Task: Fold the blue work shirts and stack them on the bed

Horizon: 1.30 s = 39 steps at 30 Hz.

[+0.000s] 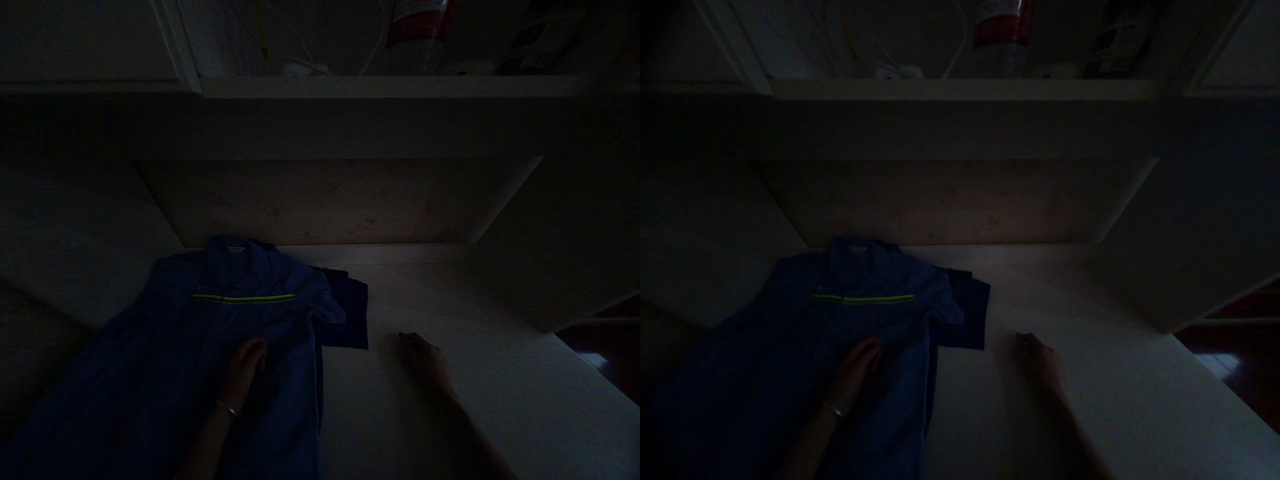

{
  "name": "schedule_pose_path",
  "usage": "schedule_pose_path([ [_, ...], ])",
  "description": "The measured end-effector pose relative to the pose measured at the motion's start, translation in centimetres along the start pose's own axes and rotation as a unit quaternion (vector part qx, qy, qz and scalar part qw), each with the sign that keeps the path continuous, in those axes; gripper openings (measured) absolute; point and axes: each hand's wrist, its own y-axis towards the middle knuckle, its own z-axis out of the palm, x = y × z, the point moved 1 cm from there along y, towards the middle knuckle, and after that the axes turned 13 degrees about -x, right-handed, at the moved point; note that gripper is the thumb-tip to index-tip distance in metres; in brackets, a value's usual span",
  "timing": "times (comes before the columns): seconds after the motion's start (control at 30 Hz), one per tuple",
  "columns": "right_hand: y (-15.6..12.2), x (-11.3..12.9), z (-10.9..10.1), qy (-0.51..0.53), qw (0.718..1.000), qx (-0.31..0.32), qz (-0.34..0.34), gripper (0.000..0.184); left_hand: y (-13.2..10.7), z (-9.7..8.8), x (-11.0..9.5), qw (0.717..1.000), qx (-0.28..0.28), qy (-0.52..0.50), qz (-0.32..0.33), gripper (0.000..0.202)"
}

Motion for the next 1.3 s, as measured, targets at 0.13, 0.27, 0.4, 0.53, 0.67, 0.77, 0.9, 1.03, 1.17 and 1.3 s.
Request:
schedule_pose_path([
  [0.13, 0.1, 0.0, 0.1, -0.006, 1.000, 0.000, 0.002, 0.051, 0.0, 0.0, -0.1, 1.000, -0.003, 0.001, 0.009, 0.045],
  [0.27, 0.0, 0.0, 0.2, -0.014, 1.000, -0.007, 0.006, 0.053, -0.1, 0.1, -0.3, 1.000, -0.004, 0.014, 0.024, 0.047],
  [0.4, 0.0, -0.2, 0.3, -0.003, 1.000, -0.011, -0.003, 0.055, 0.0, 0.0, -0.2, 1.000, -0.003, 0.015, 0.020, 0.047],
  [0.53, 0.0, -0.2, 0.2, 0.004, 1.000, -0.007, -0.001, 0.056, 0.2, 0.0, 0.2, 1.000, -0.003, 0.010, 0.022, 0.047],
  [0.67, -0.1, 0.1, -0.1, -0.004, 1.000, -0.007, 0.008, 0.055, 0.3, 0.1, 0.3, 1.000, -0.010, 0.016, 0.018, 0.049],
  [0.77, -0.1, 0.1, -0.2, -0.005, 1.000, -0.006, 0.003, 0.052, 0.2, 0.0, 0.2, 1.000, -0.011, 0.010, 0.019, 0.049],
  [0.9, 0.0, -0.1, 0.1, 0.011, 1.000, -0.009, 0.001, 0.051, -0.1, 0.0, 0.1, 1.000, -0.006, 0.003, 0.016, 0.047],
  [1.03, 0.0, -0.1, 0.3, 0.005, 1.000, -0.002, -0.005, 0.053, 0.0, 0.2, 0.0, 1.000, -0.011, 0.010, 0.021, 0.047],
  [1.17, -0.2, -0.3, 0.1, 0.000, 1.000, -0.004, -0.004, 0.053, -1.0, -0.1, -0.9, 0.999, -0.023, 0.026, 0.038, 0.048],
  [1.3, -0.8, -0.6, -0.1, 0.070, 0.997, 0.010, -0.014, 0.051, -6.7, -1.5, -1.9, 0.985, -0.007, 0.147, 0.090, 0.042],
])
